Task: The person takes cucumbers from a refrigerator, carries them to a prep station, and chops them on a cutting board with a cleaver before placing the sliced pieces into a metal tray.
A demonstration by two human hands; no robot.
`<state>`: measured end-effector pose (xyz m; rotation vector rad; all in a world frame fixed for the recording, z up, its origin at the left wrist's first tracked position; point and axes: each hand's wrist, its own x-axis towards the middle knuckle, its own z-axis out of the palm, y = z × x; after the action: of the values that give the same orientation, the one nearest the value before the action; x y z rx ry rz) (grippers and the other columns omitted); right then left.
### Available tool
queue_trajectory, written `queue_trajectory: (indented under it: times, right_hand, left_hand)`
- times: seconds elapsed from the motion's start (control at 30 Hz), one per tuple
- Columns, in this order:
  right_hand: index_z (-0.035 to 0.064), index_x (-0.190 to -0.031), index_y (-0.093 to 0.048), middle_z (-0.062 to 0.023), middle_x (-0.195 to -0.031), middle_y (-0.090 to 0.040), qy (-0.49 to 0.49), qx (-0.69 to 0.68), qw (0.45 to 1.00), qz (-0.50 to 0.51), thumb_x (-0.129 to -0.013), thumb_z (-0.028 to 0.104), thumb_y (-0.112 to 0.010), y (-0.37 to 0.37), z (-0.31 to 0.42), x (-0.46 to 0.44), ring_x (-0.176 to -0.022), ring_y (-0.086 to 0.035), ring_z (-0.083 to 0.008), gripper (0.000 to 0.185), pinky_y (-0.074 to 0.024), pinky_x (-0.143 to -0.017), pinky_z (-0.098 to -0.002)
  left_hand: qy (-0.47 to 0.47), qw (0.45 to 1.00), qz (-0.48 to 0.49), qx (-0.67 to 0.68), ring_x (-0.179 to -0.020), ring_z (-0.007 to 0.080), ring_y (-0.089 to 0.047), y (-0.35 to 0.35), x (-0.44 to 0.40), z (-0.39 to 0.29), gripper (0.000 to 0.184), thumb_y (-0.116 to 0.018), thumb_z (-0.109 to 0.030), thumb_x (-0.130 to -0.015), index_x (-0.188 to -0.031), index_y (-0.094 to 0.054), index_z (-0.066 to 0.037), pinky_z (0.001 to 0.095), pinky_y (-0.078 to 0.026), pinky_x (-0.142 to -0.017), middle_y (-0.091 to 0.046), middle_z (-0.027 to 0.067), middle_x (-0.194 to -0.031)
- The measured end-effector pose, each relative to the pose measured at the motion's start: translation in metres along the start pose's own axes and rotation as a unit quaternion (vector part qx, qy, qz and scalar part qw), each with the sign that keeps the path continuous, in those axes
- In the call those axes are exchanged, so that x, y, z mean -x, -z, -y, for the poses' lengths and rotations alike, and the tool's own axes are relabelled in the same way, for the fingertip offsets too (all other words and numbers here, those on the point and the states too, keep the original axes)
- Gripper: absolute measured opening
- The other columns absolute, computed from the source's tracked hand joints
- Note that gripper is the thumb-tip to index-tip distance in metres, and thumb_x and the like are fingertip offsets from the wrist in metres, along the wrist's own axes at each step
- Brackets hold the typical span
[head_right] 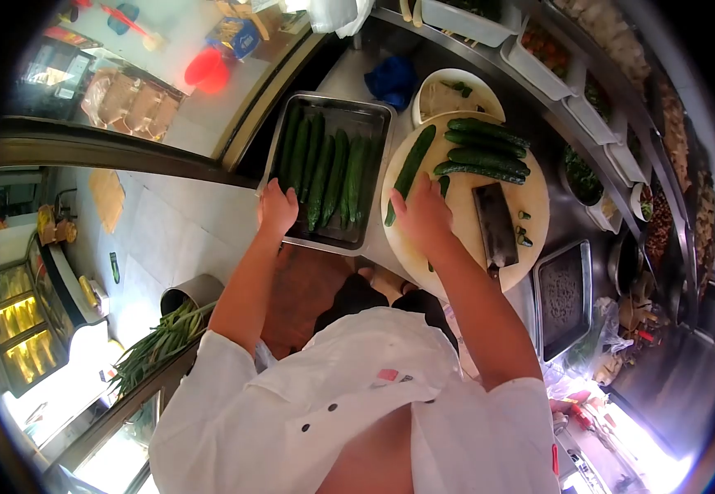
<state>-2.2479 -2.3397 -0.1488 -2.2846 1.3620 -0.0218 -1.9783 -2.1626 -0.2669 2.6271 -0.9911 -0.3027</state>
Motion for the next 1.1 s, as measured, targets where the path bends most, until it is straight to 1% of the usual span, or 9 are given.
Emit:
queue_trajectory:
  times: [0.17, 0.47, 0.57, 0.67, 0.73, 0.77, 0.83, 0.93, 1.1]
  right_hand:
    - [-0.0078, -0.147, -0.031, -0.0328, -0.138, -0.053, -0.095, 0.038, 0.993, 0.052, -0.097, 0.054, -0.063, -0.031, -0.008, -0.038, -0.116, -0.063, -0.0483, 0.086, -0.0557, -0.094, -0.0519]
    - [-0.0114, -0.133, -0.048, -0.0331, -0.122, -0.064, -0.099, -0.109, 0.989, 0.011, -0.090, 0.039, -0.067, -0.057, -0.037, -0.054, -0.115, -0.065, -0.0452, 0.069, -0.0532, -0.097, -0.0481]
    - [-0.0062, -0.125, -0.053, -0.0266, -0.111, -0.070, -0.087, -0.157, 0.983, 0.033, -0.091, 0.033, -0.067, -0.047, -0.040, -0.048, -0.103, -0.069, -0.0416, 0.054, -0.0538, -0.091, -0.0468]
    - [-0.0072, -0.121, -0.056, -0.0218, -0.109, -0.071, -0.161, -0.289, 0.937, 0.109, -0.094, 0.025, -0.060, -0.031, -0.034, -0.026, -0.100, -0.070, -0.0374, 0.042, -0.0553, -0.091, -0.0458]
    - [-0.0095, -0.127, -0.054, -0.0237, -0.115, -0.068, -0.251, -0.646, 0.692, 0.201, -0.096, 0.020, -0.053, -0.010, -0.025, 0.002, -0.104, -0.069, -0.0349, 0.043, -0.0557, -0.096, -0.0488]
    - [-0.0095, -0.127, -0.054, -0.0237, -0.115, -0.068, -0.254, -0.646, 0.692, 0.200, -0.096, 0.020, -0.053, -0.007, -0.024, 0.015, -0.104, -0.069, -0.0349, 0.043, -0.0557, -0.096, -0.0488]
    - [-0.0055, -0.127, -0.055, -0.0205, -0.120, -0.066, -0.198, -0.794, 0.533, 0.215, -0.097, 0.010, -0.048, -0.005, -0.021, 0.039, -0.110, -0.066, -0.0331, 0.035, -0.0537, -0.101, -0.0511]
    - [-0.0046, -0.128, -0.055, -0.0187, -0.127, -0.062, -0.129, -0.817, 0.518, 0.218, -0.096, 0.009, -0.049, -0.007, -0.010, 0.062, -0.122, -0.060, -0.0319, 0.035, -0.0494, -0.108, -0.0527]
    - [0.0002, -0.141, -0.050, -0.0168, -0.144, -0.056, -0.085, -0.832, 0.496, 0.234, -0.096, 0.008, -0.052, 0.002, -0.009, 0.080, -0.133, -0.054, -0.0331, 0.046, -0.0438, -0.116, -0.0533]
  left_hand:
    - [0.125, 0.991, 0.028, 0.042, -0.122, 0.0472, -0.057, -0.003, -0.008, -0.017, 0.053, -0.061, -0.035, -0.099, -0.132, -0.053, 0.006, 0.0526, -0.044, -0.108, -0.064, 0.0294, -0.127]
    - [0.240, 0.970, 0.045, 0.019, -0.128, 0.0480, -0.052, 0.007, -0.013, -0.042, 0.067, -0.064, -0.050, -0.096, -0.134, -0.056, 0.004, 0.0519, -0.041, -0.111, -0.059, 0.0299, -0.134]
    - [0.172, 0.977, -0.031, 0.126, -0.127, 0.0455, -0.053, -0.004, -0.014, -0.015, 0.063, -0.062, -0.048, -0.098, -0.131, -0.055, 0.006, 0.0511, -0.041, -0.110, -0.059, 0.0301, -0.131]
    - [0.139, 0.971, -0.004, 0.194, -0.125, 0.0463, -0.054, -0.002, -0.006, 0.000, 0.062, -0.059, -0.048, -0.101, -0.130, -0.055, 0.007, 0.0507, -0.042, -0.109, -0.059, 0.0314, -0.129]
    - [0.114, 0.971, -0.001, 0.209, -0.122, 0.0475, -0.055, 0.008, 0.015, -0.002, 0.061, -0.058, -0.048, -0.102, -0.129, -0.056, 0.007, 0.0503, -0.043, -0.108, -0.061, 0.0304, -0.126]
    - [0.104, 0.965, 0.001, 0.239, -0.122, 0.0471, -0.056, 0.029, 0.034, -0.019, 0.061, -0.057, -0.048, -0.103, -0.129, -0.056, 0.007, 0.0499, -0.043, -0.107, -0.061, 0.0296, -0.126]
    - [0.069, 0.954, 0.023, 0.291, -0.114, 0.0387, -0.060, 0.035, 0.070, -0.036, 0.058, -0.056, -0.046, -0.104, -0.132, -0.056, 0.005, 0.0452, -0.046, -0.101, -0.064, 0.0250, -0.121]
    - [0.046, 0.934, 0.106, 0.337, -0.106, 0.0244, -0.063, 0.047, 0.126, -0.080, 0.048, -0.054, -0.039, -0.108, -0.134, -0.056, 0.002, 0.0365, -0.049, -0.094, -0.067, 0.0165, -0.116]
    - [-0.004, 0.853, 0.245, 0.461, -0.092, 0.0169, -0.064, 0.038, 0.170, -0.132, 0.041, -0.056, -0.029, -0.109, -0.138, -0.052, 0.000, 0.0302, -0.052, -0.081, -0.067, 0.0089, -0.108]
